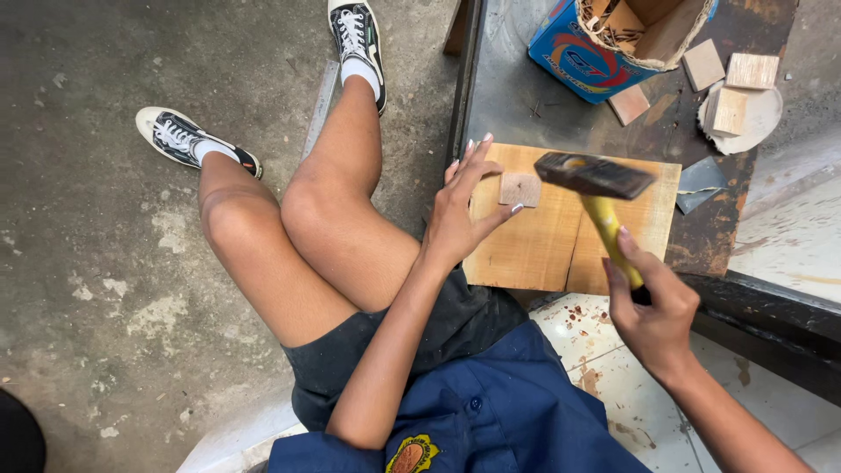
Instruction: The person nails small wooden squares onto a larger wooden board by hand using a hammer, picking up nails from a box and positioning them before striking.
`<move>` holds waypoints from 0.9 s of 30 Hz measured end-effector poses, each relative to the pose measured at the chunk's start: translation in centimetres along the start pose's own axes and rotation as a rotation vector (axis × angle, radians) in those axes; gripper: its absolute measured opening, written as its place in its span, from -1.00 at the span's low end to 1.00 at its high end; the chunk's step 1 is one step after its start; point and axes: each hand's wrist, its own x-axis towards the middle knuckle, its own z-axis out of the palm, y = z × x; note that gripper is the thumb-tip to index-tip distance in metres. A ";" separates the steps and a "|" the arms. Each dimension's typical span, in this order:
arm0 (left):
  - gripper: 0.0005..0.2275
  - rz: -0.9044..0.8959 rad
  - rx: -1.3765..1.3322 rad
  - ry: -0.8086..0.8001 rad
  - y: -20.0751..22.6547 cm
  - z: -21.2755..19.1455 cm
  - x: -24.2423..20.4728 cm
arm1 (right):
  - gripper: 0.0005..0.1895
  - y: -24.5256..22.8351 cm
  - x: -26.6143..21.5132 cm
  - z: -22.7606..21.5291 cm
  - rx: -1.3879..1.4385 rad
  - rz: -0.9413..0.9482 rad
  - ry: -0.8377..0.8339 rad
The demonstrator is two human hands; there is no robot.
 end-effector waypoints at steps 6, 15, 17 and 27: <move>-0.65 0.008 0.023 0.011 -0.1 0.1 0.0 | -0.49 0.1 0.3 -0.6 -0.070 0.005 -0.045; -0.66 0.023 0.032 0.008 -0.3 0.1 -0.1 | -0.48 -0.8 1.1 -0.3 -0.082 -0.005 -0.113; -0.66 0.026 0.027 0.016 -0.3 0.1 0.1 | -0.52 -1.0 1.3 -0.7 -0.072 -0.020 -0.058; -0.67 0.039 0.006 0.028 -0.1 0.0 0.2 | -0.47 -1.2 1.5 -1.3 -0.126 -0.006 -0.111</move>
